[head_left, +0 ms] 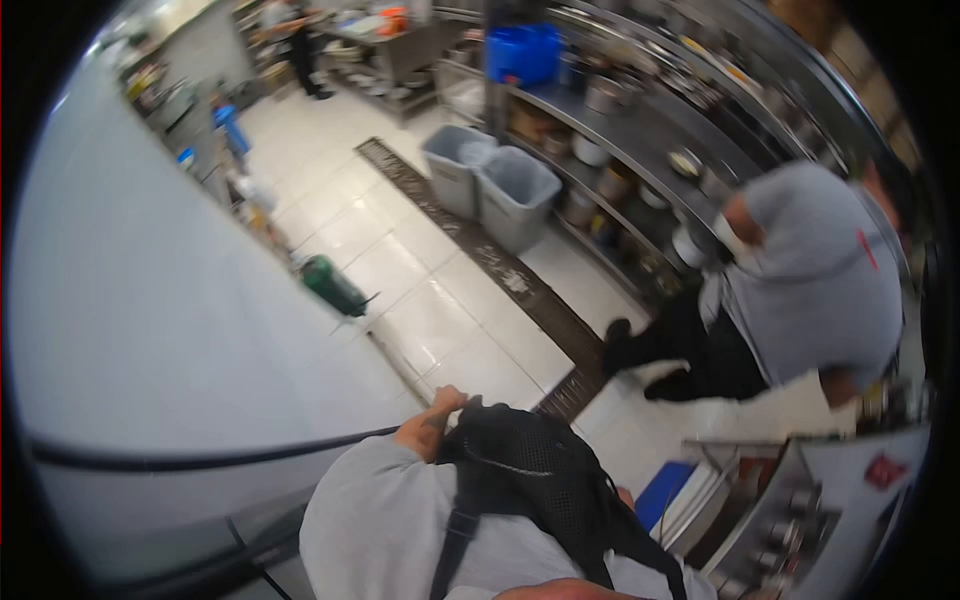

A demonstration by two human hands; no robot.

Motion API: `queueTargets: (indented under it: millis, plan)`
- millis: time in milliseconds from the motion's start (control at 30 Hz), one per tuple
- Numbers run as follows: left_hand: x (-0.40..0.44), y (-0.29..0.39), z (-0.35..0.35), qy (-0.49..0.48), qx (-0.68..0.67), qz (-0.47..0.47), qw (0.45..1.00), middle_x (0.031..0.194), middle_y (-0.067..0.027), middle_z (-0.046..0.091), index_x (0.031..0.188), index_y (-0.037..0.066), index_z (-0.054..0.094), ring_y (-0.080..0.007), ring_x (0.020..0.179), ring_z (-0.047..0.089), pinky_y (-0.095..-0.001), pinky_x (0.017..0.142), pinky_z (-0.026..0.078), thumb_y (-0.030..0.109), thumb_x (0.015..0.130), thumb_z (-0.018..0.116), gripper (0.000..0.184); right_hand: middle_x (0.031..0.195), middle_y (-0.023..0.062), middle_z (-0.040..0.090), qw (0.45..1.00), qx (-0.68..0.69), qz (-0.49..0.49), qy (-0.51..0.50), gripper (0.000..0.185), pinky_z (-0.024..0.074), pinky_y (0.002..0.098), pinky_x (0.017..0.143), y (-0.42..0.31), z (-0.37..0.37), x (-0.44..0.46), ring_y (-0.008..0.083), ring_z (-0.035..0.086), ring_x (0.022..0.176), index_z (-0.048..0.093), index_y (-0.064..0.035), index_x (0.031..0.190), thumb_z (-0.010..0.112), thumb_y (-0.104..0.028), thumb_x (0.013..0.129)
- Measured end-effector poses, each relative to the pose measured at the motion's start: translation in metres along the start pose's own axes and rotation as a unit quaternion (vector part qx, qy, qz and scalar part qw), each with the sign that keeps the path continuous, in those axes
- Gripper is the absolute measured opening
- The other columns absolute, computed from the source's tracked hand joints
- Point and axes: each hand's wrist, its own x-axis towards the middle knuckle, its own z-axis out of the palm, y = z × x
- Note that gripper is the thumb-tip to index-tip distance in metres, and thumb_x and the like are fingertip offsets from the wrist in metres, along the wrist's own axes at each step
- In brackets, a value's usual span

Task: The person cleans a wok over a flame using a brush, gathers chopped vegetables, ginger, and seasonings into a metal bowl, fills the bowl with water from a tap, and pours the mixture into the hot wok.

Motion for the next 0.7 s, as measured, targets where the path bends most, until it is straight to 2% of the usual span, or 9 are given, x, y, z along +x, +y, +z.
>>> queueTargets:
  millis: [33,100,133,167,200,233,333,367,700]
  plan:
    - [-0.005,0.005,-0.006,-0.004,0.019,0.009,1.0,0.101,-0.0236,0.071,0.101,0.004,0.074,-0.0418,0.102,0.067,-0.0488,0.098,0.047,0.041,0.089,0.053,0.044,0.094,0.0095,0.072,0.996,0.078,0.027,-0.023,0.029,0.0549,0.0412,0.073,0.016,0.015,0.003,0.0236,0.068,0.077,0.073,-0.0085,0.1,0.058,-0.033,0.093]
    - [-0.002,-0.008,0.005,0.024,0.063,0.131,0.989,0.079,-0.0192,0.07,0.095,0.008,0.073,-0.0346,0.069,0.07,-0.0487,0.062,0.054,0.038,0.092,0.054,0.035,0.093,0.0109,0.072,0.989,0.118,0.083,-0.026,0.034,0.0552,0.0405,0.066,0.034,0.032,0.012,0.0234,0.068,0.073,0.072,-0.0052,0.097,0.057,-0.035,0.094]
    - [0.0,-0.005,0.001,0.031,0.082,0.175,0.981,0.078,-0.0191,0.07,0.095,0.008,0.073,-0.0346,0.069,0.07,-0.0488,0.062,0.054,0.037,0.092,0.054,0.035,0.08,0.0112,0.071,0.916,0.308,0.258,-0.013,0.038,0.054,0.0416,0.063,0.04,0.049,0.017,0.0244,0.067,0.066,0.072,-0.0055,0.09,0.054,-0.039,0.094]
    - [0.002,-0.002,-0.003,0.029,0.082,0.185,0.979,0.078,-0.0191,0.07,0.095,0.008,0.073,-0.0345,0.069,0.07,-0.0488,0.062,0.054,0.037,0.092,0.054,0.034,0.069,0.0106,0.069,0.944,0.224,0.243,0.009,0.044,0.053,0.0431,0.063,0.039,0.054,0.016,0.0256,0.066,0.062,0.071,-0.0075,0.08,0.049,-0.042,0.095]
    - [0.008,-0.002,-0.003,0.026,0.069,0.175,0.982,0.078,-0.019,0.07,0.095,0.008,0.073,-0.0345,0.069,0.07,-0.0488,0.061,0.054,0.037,0.092,0.054,0.034,0.09,0.0114,0.071,0.942,0.188,0.27,-0.066,0.023,0.0562,0.0395,0.064,0.024,0.032,0.008,0.0233,0.069,0.075,0.071,-0.0062,0.1,0.061,-0.025,0.091]
    - [0.01,0.002,-0.009,0.021,0.052,0.16,0.986,0.078,-0.0189,0.07,0.095,0.008,0.073,-0.0344,0.069,0.07,-0.0488,0.061,0.054,0.037,0.092,0.054,0.034,0.085,0.0117,0.071,0.995,-0.028,0.087,-0.032,0.019,0.0552,0.0423,0.063,0.043,0.06,0.005,0.0268,0.069,0.071,0.069,-0.006,0.092,0.062,-0.024,0.089]
    - [0.017,0.03,-0.017,0.005,0.045,0.144,0.989,0.078,-0.0187,0.07,0.095,0.008,0.073,-0.0343,0.068,0.07,-0.0488,0.061,0.053,0.036,0.092,0.054,0.033,0.079,0.0098,0.071,0.96,0.158,0.23,-0.031,0.017,0.0563,0.042,0.062,0.027,0.075,-0.032,0.0254,0.069,0.069,0.068,-0.0066,0.091,0.061,-0.022,0.089]
    - [0.023,0.039,-0.018,-0.001,0.051,0.148,0.988,0.077,-0.0186,0.07,0.095,0.008,0.072,-0.0342,0.068,0.069,-0.0488,0.061,0.053,0.036,0.092,0.054,0.033,0.08,0.0104,0.071,0.851,0.36,0.383,0.007,0.027,0.0574,0.0389,0.062,-0.028,0.017,-0.076,0.0223,0.069,0.068,0.069,-0.0063,0.098,0.062,-0.031,0.09]
    - [0.055,0.154,-0.013,-0.055,0.119,0.238,0.962,0.076,-0.0178,0.069,0.095,0.008,0.072,-0.0336,0.067,0.069,-0.0489,0.06,0.052,0.033,0.092,0.055,0.031,0.089,0.0118,0.072,0.721,0.496,0.463,0.141,0.048,0.0565,0.0348,0.059,-0.048,0.094,-0.182,0.0199,0.071,0.072,0.065,-0.0053,0.12,0.067,-0.04,0.087]
